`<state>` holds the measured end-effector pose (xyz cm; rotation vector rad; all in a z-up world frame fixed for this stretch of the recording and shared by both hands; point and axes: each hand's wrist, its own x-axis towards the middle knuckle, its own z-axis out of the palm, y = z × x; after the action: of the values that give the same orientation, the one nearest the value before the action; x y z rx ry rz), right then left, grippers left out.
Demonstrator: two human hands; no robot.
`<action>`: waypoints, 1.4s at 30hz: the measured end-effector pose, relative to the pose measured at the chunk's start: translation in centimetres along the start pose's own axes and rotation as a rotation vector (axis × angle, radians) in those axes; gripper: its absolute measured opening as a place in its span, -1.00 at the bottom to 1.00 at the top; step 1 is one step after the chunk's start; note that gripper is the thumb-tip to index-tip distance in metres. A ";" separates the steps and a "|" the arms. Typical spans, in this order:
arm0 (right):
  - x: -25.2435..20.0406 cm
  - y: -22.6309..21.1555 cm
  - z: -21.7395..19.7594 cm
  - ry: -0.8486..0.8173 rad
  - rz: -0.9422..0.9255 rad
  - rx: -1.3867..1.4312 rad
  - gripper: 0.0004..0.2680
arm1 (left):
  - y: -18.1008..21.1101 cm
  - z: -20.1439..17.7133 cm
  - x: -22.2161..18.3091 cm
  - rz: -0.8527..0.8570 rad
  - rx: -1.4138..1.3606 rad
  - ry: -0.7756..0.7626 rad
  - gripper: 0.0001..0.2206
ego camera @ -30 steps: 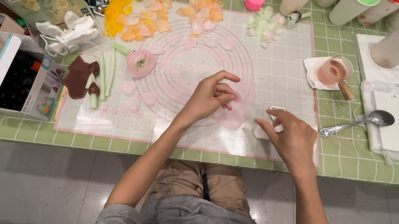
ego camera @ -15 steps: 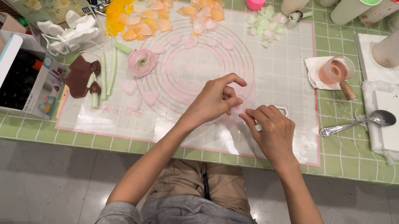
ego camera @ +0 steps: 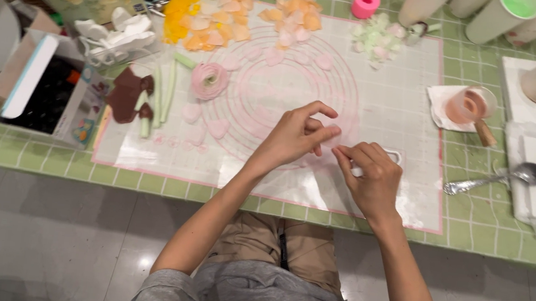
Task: Molding small heart-shaped wax pieces using a silicone mold and pink wax sheets.
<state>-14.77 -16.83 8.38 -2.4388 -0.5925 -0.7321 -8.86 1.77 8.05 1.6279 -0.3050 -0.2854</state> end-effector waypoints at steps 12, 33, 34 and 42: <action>-2.9 6.5 1.9 -0.170 0.623 0.877 -0.87 | -6.8 -15.9 -5.5 -0.034 0.115 0.464 -0.95; -3.7 6.9 1.1 -0.196 0.971 1.474 -0.69 | -7.0 -17.8 -5.8 -0.130 0.410 0.623 -0.74; -3.7 6.9 1.0 -0.193 0.971 1.475 -0.69 | -7.3 -17.4 -5.5 -0.129 0.411 0.621 -0.74; -4.8 9.0 -0.8 -0.121 0.943 1.530 -0.70 | -7.6 -15.8 -5.7 0.001 0.621 0.798 -0.75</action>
<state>-13.93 -25.43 2.92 -1.0282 0.0838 0.2768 -8.20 19.04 1.68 2.1993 0.2475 0.5156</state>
